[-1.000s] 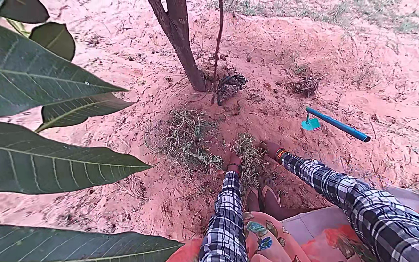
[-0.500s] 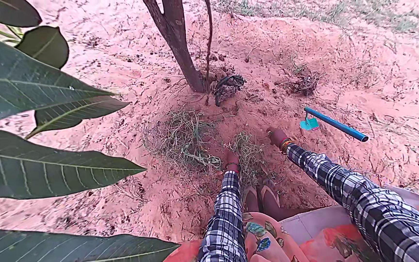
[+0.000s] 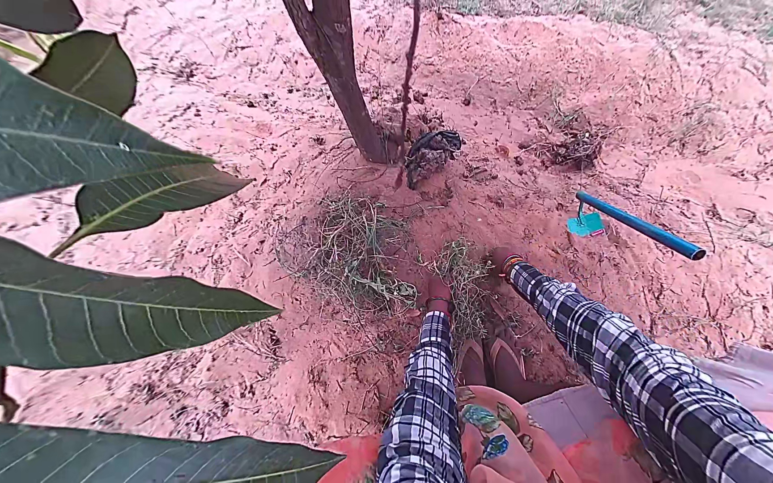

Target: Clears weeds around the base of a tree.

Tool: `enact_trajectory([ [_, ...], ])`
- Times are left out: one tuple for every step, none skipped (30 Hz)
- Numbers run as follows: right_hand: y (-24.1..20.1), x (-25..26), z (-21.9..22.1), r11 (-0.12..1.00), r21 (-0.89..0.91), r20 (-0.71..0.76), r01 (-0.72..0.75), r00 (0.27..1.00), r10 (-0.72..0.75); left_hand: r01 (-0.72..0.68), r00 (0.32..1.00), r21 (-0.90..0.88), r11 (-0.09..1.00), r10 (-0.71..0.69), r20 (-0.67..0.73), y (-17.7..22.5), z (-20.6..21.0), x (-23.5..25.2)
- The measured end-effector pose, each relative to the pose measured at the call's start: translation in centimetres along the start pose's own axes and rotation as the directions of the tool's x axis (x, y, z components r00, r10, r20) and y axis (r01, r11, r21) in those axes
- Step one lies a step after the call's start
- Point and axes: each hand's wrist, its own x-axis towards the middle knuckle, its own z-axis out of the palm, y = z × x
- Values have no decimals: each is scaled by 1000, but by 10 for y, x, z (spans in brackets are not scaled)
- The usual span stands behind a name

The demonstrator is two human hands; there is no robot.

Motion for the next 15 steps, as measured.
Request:
enact_trajectory([
  [5, -2, -1, 999, -28, 7, 19, 1000, -19, 7, 1000, 9, 1000, -7, 12, 1, -1, -1],
  [8, -6, -1, 998, -60, 7, 37, 999, -36, 10, 1000, 17, 1000, -11, 22, 2, -3, -3],
  [9, -15, -2, 994, -94, 3, 56, 998, -56, 9, 1000, 16, 1000, -9, 28, 2, -4, -3],
  [10, -23, -3, 988, -130, 6, 83, 997, -83, 2, 1000, 6, 1000, -2, 31, 2, -4, -3],
  [9, -31, -3, 978, -175, 29, 113, 994, -109, -3, 1000, -8, 1000, 4, 31, 1, -5, -3],
  [8, -39, -4, 964, -227, 59, 137, 990, -126, -6, 999, -18, 1000, 6, 32, 0, -6, -3],
  [7, -46, -3, 946, -285, 103, 156, 986, -132, -4, 999, -13, 1000, 4, 39, 0, -7, -3],
  [7, -55, -1, 913, -358, 151, 195, 977, -149, -1, 999, 0, 1000, 1, 51, 0, -8, -3],
  [9, -65, 0, 869, -434, 191, 239, 967, -171, 2, 998, 18, 1000, -3, 66, 1, -9, -4],
  [10, -77, -2, 826, -487, 227, 283, 954, -193, 5, 997, 35, 999, -7, 75, 2, -10, -3],
  [13, -88, -6, 805, -502, 251, 316, 944, -214, 9, 997, 43, 999, -12, 78, 3, -11, -3],
  [17, -100, -11, 798, -502, 261, 333, 938, -227, 14, 997, 38, 999, -17, 79, 3, -12, -3],
  [22, -109, -19, 803, -494, 255, 332, 939, -231, 20, 996, 28, 999, -22, 82, 4, -11, -4],
  [28, -118, -29, 819, -476, 235, 321, 944, -233, 22, 996, 6, 1000, -22, 84, 5, -9, -3],
  [34, -128, -40, 848, -439, 200, 297, 952, -231, 14, 997, -36, 999, -11, 74, 6, -3, -1],
])
